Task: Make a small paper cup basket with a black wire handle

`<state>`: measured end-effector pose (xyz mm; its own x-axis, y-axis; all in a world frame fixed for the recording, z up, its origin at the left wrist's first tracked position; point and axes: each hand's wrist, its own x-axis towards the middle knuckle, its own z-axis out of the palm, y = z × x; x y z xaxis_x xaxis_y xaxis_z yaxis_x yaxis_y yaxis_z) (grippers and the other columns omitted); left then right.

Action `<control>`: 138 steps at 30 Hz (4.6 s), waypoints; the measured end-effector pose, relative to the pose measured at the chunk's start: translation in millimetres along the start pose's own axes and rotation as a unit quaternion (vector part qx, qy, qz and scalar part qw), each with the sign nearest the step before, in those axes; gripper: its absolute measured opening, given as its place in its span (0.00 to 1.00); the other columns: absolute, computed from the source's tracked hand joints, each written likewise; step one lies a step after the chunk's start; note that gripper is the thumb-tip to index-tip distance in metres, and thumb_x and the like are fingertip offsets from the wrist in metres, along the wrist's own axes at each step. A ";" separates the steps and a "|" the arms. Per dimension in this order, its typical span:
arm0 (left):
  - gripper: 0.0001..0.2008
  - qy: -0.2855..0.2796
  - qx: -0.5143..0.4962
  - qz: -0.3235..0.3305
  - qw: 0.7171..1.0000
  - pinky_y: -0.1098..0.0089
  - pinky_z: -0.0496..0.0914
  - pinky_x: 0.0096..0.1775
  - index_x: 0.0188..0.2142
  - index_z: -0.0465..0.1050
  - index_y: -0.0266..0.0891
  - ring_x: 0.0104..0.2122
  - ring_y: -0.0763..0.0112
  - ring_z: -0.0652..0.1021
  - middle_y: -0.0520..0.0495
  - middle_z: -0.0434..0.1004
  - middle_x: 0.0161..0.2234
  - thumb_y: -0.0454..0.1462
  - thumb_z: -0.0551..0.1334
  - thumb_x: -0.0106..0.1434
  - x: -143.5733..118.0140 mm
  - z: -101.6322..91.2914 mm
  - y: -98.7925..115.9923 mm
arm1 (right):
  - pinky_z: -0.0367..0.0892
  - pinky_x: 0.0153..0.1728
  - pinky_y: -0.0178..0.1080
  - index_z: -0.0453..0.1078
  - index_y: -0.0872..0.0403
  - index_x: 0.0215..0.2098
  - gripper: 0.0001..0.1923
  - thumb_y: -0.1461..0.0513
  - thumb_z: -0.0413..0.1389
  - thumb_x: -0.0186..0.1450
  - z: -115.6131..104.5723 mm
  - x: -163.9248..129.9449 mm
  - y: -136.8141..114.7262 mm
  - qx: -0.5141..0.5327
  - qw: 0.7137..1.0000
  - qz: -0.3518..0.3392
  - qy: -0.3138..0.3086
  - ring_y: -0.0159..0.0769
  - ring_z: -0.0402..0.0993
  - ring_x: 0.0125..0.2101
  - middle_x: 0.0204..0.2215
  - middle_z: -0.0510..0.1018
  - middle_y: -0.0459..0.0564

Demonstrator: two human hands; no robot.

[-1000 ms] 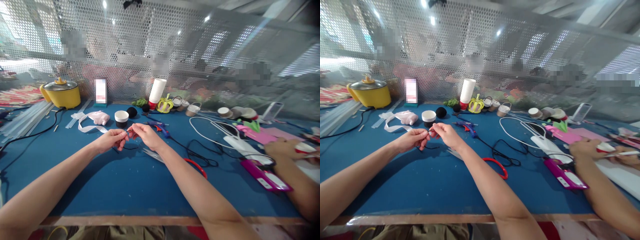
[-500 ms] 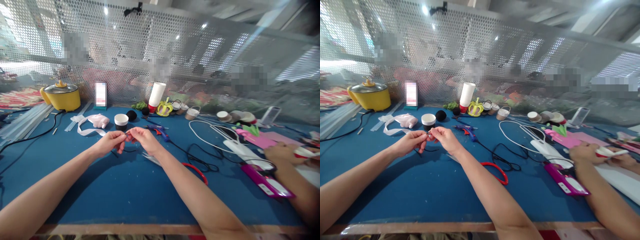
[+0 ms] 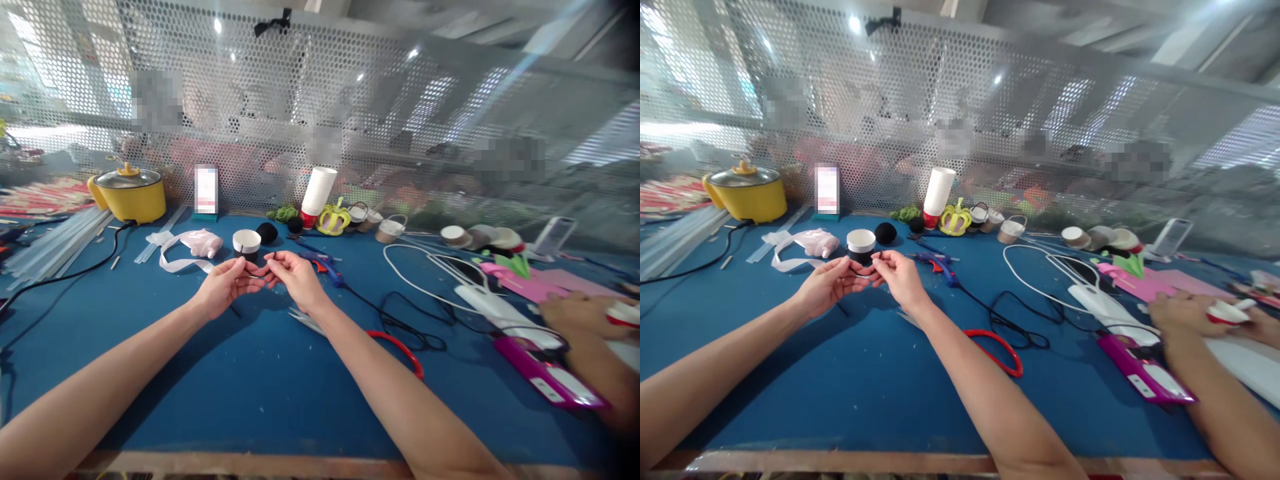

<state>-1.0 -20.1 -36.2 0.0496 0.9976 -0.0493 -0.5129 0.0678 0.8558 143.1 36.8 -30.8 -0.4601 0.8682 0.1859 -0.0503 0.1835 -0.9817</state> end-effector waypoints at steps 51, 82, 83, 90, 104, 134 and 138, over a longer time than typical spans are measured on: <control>0.06 0.009 -0.006 0.052 0.999 0.78 0.65 0.23 0.29 0.68 0.34 0.21 0.79 0.72 0.51 0.72 0.21 0.36 0.62 0.55 7.7 -13.9 1.4 | 0.65 0.23 0.33 0.68 0.58 0.34 0.10 0.62 0.57 0.54 10.6 -8.0 -2.5 0.015 0.998 0.048 -0.032 0.26 0.69 0.21 0.21 0.73 0.44; 0.09 -0.034 -0.033 0.048 0.998 0.77 0.67 0.26 0.26 0.67 0.32 0.22 0.78 0.72 0.49 0.72 0.24 0.37 0.59 0.58 6.8 -13.1 2.6 | 0.62 0.18 0.27 0.71 0.57 0.30 0.11 0.59 0.63 0.50 -2.9 -2.0 -14.5 0.234 0.962 0.116 -0.086 0.22 0.68 0.19 0.21 0.73 0.43; 0.08 -0.038 -0.037 0.049 0.997 0.76 0.68 0.26 0.26 0.67 0.32 0.22 0.78 0.72 0.49 0.72 0.24 0.37 0.59 0.58 6.5 -12.9 3.1 | 0.62 0.18 0.26 0.71 0.57 0.29 0.11 0.59 0.63 0.50 -3.1 -2.1 -15.2 0.249 0.957 0.119 -0.092 0.22 0.68 0.18 0.21 0.73 0.43; 0.08 -0.046 -0.043 0.051 0.997 0.76 0.68 0.26 0.26 0.65 0.34 0.22 0.78 0.72 0.50 0.71 0.23 0.36 0.58 0.58 4.5 -10.8 4.5 | 0.61 0.17 0.26 0.70 0.58 0.26 0.11 0.60 0.64 0.49 -2.2 -4.4 -18.1 0.292 0.940 0.127 -0.121 0.22 0.67 0.17 0.20 0.73 0.42; 0.06 0.002 -0.066 0.049 0.997 0.76 0.68 0.27 0.28 0.66 0.35 0.21 0.79 0.73 0.51 0.72 0.23 0.37 0.59 0.58 5.3 -9.0 6.0 | 0.62 0.19 0.29 0.68 0.55 0.29 0.09 0.58 0.60 0.54 3.6 -7.6 -18.8 0.238 0.963 0.096 -0.086 0.23 0.67 0.19 0.22 0.73 0.43; 0.09 0.024 0.042 0.101 0.994 0.73 0.67 0.30 0.24 0.67 0.33 0.22 0.76 0.74 0.51 0.74 0.20 0.35 0.67 0.47 -0.4 1.4 1.0 | 0.64 0.25 0.33 0.67 0.55 0.26 0.12 0.54 0.59 0.53 11.2 -9.8 -8.7 0.130 0.991 0.017 -0.029 0.27 0.67 0.23 0.20 0.69 0.43; 0.08 -0.004 0.075 0.113 0.991 0.74 0.67 0.30 0.24 0.68 0.33 0.25 0.75 0.75 0.49 0.75 0.23 0.36 0.66 0.49 2.5 -6.6 9.3 | 0.66 0.28 0.36 0.66 0.54 0.32 0.12 0.54 0.56 0.55 5.8 -7.1 -11.1 0.044 0.999 -0.011 -0.027 0.31 0.69 0.29 0.28 0.72 0.47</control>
<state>-11.3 -16.8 -31.8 -0.0457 0.9868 0.1556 -0.3789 -0.1612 0.9113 141.8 26.0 -21.4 -0.5051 0.8376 0.2082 -0.1386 0.1594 -0.9774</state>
